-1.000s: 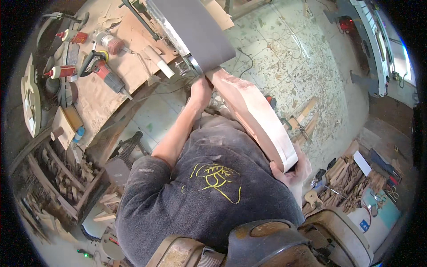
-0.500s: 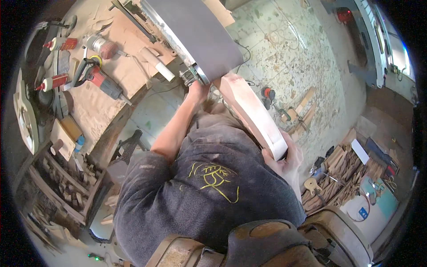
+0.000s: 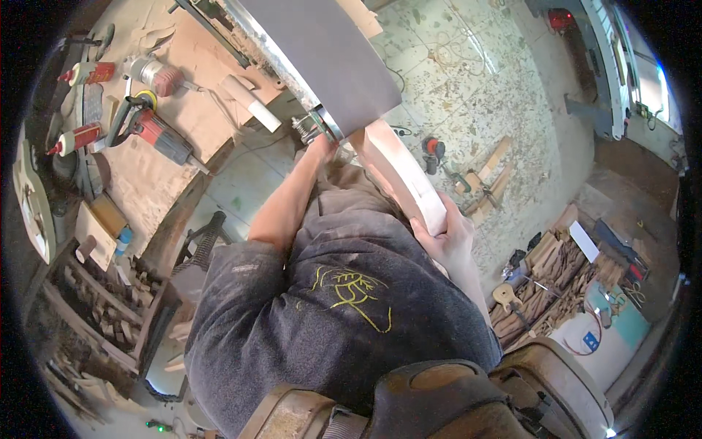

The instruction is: The person sands the edges of a wooden guitar body using a belt sander, turning the body to reach different sections.

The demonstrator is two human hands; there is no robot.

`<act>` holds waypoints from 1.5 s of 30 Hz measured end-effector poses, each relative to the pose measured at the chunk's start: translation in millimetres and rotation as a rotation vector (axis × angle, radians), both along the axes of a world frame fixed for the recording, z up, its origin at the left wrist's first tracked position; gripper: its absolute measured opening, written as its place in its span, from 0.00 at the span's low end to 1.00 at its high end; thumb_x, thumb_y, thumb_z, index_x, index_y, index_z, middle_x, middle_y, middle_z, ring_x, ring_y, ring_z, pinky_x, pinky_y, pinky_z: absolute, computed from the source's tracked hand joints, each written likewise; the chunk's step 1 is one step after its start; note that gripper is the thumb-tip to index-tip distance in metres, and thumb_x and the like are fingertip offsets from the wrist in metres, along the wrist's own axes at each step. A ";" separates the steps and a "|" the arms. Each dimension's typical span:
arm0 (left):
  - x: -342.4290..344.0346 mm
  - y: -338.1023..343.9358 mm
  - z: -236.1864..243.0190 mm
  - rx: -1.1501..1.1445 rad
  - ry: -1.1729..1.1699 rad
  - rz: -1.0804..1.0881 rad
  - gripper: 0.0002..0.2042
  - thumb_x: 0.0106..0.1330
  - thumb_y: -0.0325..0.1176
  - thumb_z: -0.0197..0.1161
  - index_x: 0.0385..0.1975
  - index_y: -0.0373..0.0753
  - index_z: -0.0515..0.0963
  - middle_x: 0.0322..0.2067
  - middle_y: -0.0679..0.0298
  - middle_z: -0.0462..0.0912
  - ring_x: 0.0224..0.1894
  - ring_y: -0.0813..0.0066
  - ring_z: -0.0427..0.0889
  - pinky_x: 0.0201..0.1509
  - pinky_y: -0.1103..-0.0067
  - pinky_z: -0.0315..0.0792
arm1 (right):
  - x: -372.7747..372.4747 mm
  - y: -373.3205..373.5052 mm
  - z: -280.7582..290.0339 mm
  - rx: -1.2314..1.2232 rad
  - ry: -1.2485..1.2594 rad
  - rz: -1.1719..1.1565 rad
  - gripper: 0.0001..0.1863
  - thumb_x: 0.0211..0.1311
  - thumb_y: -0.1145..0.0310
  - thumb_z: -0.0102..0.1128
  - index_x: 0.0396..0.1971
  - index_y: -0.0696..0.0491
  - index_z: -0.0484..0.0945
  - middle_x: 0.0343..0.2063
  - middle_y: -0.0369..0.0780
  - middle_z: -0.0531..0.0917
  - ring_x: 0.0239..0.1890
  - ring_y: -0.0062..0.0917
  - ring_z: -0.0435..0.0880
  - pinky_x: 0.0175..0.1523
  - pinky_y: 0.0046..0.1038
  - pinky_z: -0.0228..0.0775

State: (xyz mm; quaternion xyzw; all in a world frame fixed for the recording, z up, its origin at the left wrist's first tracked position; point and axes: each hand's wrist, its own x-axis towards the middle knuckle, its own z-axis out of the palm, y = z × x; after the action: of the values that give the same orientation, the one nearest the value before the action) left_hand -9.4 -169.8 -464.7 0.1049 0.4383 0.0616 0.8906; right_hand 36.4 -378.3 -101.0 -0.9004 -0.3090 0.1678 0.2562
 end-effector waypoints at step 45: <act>30.1 -27.4 23.4 0.007 -0.018 -0.195 0.22 0.76 0.43 0.42 0.60 0.36 0.72 0.56 0.58 0.78 0.58 0.60 0.77 0.65 0.64 0.69 | -8.9 18.7 14.5 -0.193 0.002 -0.028 0.36 0.55 0.56 0.69 0.61 0.57 0.68 0.40 0.52 0.85 0.37 0.44 0.87 0.42 0.42 0.79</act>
State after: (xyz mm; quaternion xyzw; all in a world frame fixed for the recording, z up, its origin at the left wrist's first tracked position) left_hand 20.7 -197.2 -441.3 0.1498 0.4179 -0.0230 0.8958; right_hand 27.5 -359.6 -86.5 -0.9249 -0.2788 0.1941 0.1709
